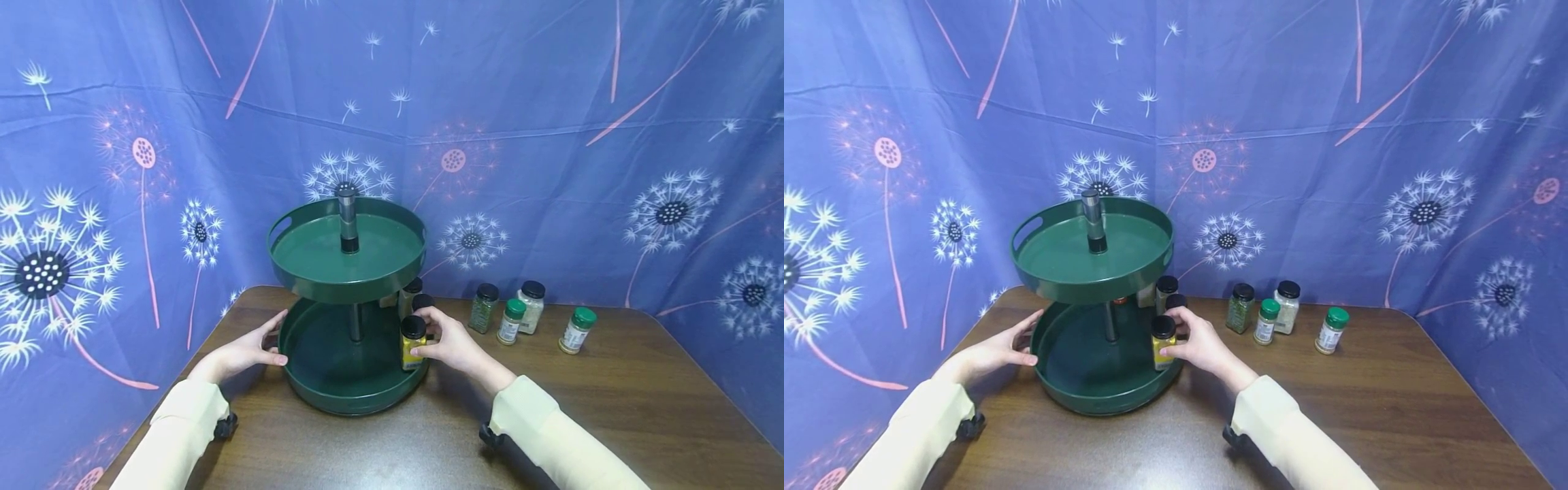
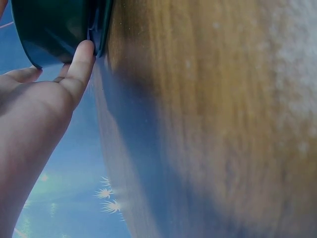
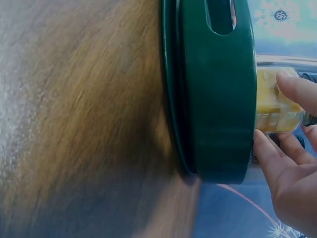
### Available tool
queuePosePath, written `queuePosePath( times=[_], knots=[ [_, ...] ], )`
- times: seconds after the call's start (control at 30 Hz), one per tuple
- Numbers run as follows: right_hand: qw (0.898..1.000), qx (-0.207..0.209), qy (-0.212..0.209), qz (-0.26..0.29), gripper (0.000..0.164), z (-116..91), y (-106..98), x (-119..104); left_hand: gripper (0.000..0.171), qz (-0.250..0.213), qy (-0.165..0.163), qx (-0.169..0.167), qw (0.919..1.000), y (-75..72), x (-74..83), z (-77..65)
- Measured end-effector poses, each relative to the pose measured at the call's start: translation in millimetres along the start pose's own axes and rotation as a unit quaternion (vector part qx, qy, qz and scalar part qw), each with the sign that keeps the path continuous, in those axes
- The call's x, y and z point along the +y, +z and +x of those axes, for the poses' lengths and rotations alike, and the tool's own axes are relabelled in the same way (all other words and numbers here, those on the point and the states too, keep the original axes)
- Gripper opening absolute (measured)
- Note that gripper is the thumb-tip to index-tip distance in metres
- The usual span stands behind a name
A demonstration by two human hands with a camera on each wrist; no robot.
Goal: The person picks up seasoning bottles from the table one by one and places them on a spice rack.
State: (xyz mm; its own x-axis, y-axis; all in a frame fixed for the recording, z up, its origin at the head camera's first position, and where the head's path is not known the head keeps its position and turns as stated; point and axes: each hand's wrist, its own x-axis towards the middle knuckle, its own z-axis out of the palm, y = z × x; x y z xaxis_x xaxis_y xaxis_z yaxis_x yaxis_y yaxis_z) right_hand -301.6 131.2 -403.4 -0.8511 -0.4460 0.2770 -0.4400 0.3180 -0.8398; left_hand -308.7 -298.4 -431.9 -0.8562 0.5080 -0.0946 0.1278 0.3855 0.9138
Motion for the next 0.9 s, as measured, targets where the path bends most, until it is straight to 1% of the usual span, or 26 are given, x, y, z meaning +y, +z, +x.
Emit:
queuePosePath(
  times=[0.13, 0.27, 0.5, 0.57, 0.73, 0.9],
  knots=[
    [1.000, -0.006, -0.002, 0.000, 0.057, -1, 0, 1, 0.101, -0.015, 0.000, -0.007, 0.9999, 0.4, 0.1, 0.4],
    [1.000, -0.007, 0.003, -0.016, 0.056, -2, -1, 0, 0.100, -0.025, 0.000, -0.011, 0.9996, 0.4, 0.2, 1.3],
    [1.000, -0.011, -0.016, -0.019, 0.055, -8, -2, -21, 0.099, -0.014, 0.002, -0.010, 0.9998, 0.4, 0.3, 1.0],
    [1.000, -0.011, -0.016, -0.021, 0.055, -7, -2, -18, 0.099, -0.013, 0.002, -0.010, 0.9999, 0.4, 0.4, 0.8],
    [0.999, -0.009, -0.018, -0.025, 0.057, -5, -6, -1, 0.100, -0.014, 0.003, -0.010, 0.9998, 0.2, 0.0, 0.9],
    [0.998, 0.012, -0.028, -0.059, 0.060, -8, -15, 2, 0.101, -0.017, 0.006, -0.009, 0.9998, 0.1, -1.0, 1.3]
  ],
)
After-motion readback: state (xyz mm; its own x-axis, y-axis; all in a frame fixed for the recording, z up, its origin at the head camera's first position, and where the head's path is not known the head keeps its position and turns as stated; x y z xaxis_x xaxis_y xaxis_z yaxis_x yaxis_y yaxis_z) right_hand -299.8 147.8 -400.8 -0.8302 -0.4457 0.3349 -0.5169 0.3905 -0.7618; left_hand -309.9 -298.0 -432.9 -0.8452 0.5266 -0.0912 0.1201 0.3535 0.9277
